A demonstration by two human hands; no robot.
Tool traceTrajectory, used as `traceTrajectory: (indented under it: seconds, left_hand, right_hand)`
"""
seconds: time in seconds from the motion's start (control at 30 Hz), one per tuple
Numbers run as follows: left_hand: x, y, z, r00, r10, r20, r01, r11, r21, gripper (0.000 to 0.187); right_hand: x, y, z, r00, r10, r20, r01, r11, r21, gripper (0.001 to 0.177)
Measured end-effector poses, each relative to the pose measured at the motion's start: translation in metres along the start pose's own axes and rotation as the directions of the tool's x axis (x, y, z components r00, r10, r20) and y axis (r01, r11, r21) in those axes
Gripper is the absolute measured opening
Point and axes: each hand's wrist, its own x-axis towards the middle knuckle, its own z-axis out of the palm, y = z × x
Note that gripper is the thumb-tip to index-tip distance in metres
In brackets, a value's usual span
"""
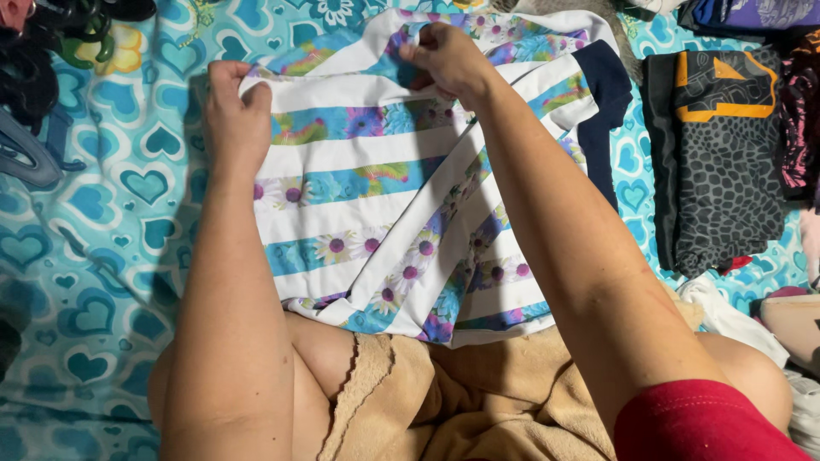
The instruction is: The person folds a black and teal garment and then folds a light-colored patterned shirt by smoothing them on the bed, folding the sleeves and sides inward, and completing the folds into compact rectangles.
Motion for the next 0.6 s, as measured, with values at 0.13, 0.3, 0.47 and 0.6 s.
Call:
traceTrajectory:
  seconds: [0.13,0.3,0.47,0.6]
  left_hand:
    - [0.006,-0.009,0.004,0.96,-0.257,0.111,0.27,0.954,-0.132,0.032]
    - [0.005,-0.01,0.001,0.992,-0.079,0.099,0.107,0.942,-0.317,0.025]
    - [-0.003,0.014,-0.004,0.997,0.06,-0.041,-0.063,0.994,-0.086,0.018]
    - [-0.003,0.025,-0.008,0.994,0.092,-0.056,-0.091,0.996,0.016,0.014]
  right_hand:
    - [-0.002,-0.011,0.001,0.975,0.196,0.105,-0.2,0.979,0.032,0.026]
    - [0.026,0.001,-0.001,0.986,0.157,0.062,-0.151,0.984,-0.097,0.022]
    - [0.046,0.009,-0.004,0.97,-0.113,0.216,0.243,0.538,-0.807,0.017]
    - [0.036,-0.009,0.0,0.996,0.071,0.057,-0.029,0.839,-0.544,0.017]
